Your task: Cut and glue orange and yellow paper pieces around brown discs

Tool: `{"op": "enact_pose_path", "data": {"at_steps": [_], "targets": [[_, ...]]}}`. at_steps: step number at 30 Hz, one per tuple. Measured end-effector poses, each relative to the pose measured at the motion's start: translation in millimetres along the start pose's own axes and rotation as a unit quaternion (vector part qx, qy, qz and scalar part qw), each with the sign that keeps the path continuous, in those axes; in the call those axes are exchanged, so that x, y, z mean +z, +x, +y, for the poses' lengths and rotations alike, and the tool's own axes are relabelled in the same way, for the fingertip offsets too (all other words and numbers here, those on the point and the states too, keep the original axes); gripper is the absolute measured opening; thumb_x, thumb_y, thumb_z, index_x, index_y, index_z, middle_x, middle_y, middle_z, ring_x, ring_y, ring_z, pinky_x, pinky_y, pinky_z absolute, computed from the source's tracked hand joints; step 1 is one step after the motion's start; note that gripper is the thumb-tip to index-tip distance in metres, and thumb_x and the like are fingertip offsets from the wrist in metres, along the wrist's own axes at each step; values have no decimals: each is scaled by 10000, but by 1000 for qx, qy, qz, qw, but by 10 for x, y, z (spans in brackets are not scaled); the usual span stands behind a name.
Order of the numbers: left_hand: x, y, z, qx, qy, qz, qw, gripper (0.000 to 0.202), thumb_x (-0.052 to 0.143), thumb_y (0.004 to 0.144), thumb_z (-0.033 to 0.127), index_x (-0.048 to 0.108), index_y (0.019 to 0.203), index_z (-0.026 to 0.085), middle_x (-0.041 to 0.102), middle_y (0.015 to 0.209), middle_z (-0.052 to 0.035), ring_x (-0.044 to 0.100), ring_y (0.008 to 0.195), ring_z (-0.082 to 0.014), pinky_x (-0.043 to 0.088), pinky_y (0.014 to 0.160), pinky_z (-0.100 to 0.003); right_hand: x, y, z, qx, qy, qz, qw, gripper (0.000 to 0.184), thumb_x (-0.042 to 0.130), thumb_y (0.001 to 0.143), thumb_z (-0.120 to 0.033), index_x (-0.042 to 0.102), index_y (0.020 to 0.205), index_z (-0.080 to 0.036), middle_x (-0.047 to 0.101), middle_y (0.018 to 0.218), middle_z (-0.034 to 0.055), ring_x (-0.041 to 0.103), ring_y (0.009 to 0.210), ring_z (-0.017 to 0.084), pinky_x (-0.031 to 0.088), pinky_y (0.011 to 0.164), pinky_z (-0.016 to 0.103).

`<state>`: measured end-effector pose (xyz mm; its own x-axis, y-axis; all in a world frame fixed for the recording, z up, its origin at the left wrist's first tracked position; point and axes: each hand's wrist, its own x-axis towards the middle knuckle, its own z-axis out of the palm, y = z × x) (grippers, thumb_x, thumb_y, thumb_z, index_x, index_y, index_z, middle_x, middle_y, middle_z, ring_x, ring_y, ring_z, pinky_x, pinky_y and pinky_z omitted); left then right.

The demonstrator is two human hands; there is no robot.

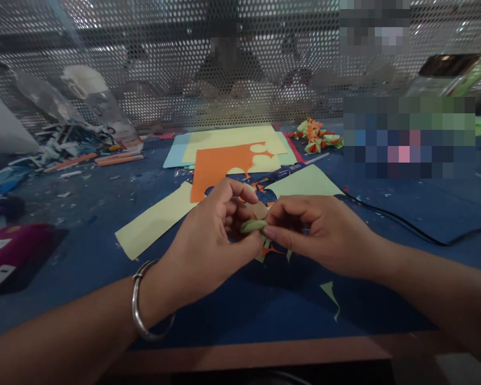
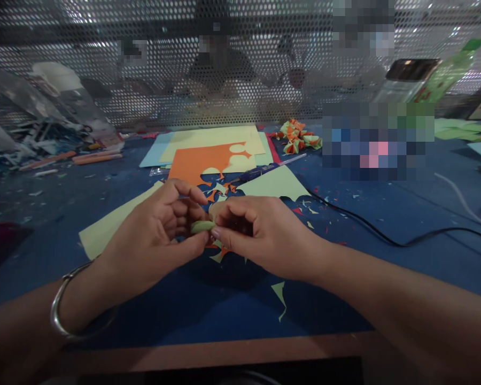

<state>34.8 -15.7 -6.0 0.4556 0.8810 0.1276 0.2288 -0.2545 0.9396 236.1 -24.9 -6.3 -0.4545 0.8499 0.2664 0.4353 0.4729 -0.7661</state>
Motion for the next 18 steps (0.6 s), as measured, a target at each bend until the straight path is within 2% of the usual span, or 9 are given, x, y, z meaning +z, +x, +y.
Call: {"op": "enact_pose_path", "data": {"at_steps": [10, 14, 18], "targets": [[-123, 58, 50, -27, 29, 18, 999, 340, 683, 750, 130, 490, 1016, 212, 605, 735, 55, 575, 620, -99, 467, 572, -213, -12, 12, 34, 32, 56, -10, 998, 181, 638, 918, -302, 612, 803, -166, 526, 629, -45, 434, 546, 76, 332, 497, 203], [-125, 85, 43, -15, 28, 17, 999, 274, 659, 763, 150, 569, 1020, 186, 653, 837, -2, 637, 759, -141, 519, 666, -252, -10, 8, 35, 29, 55, -6, 998, 198, 633, 920, -304, 594, 784, -165, 509, 635, -44, 415, 554, 75, 323, 495, 201], [-111, 81, 8, 3, -6, -22, 1000, 308, 711, 812, 240, 584, 1088, 187, 670, 985, -46, 654, 876, -168, 551, 756, -288, -10, -9, 40, 39, 65, -7, 997, 195, 627, 928, -313, 605, 800, -168, 515, 639, -42, 432, 563, 80, 352, 510, 204]]}}
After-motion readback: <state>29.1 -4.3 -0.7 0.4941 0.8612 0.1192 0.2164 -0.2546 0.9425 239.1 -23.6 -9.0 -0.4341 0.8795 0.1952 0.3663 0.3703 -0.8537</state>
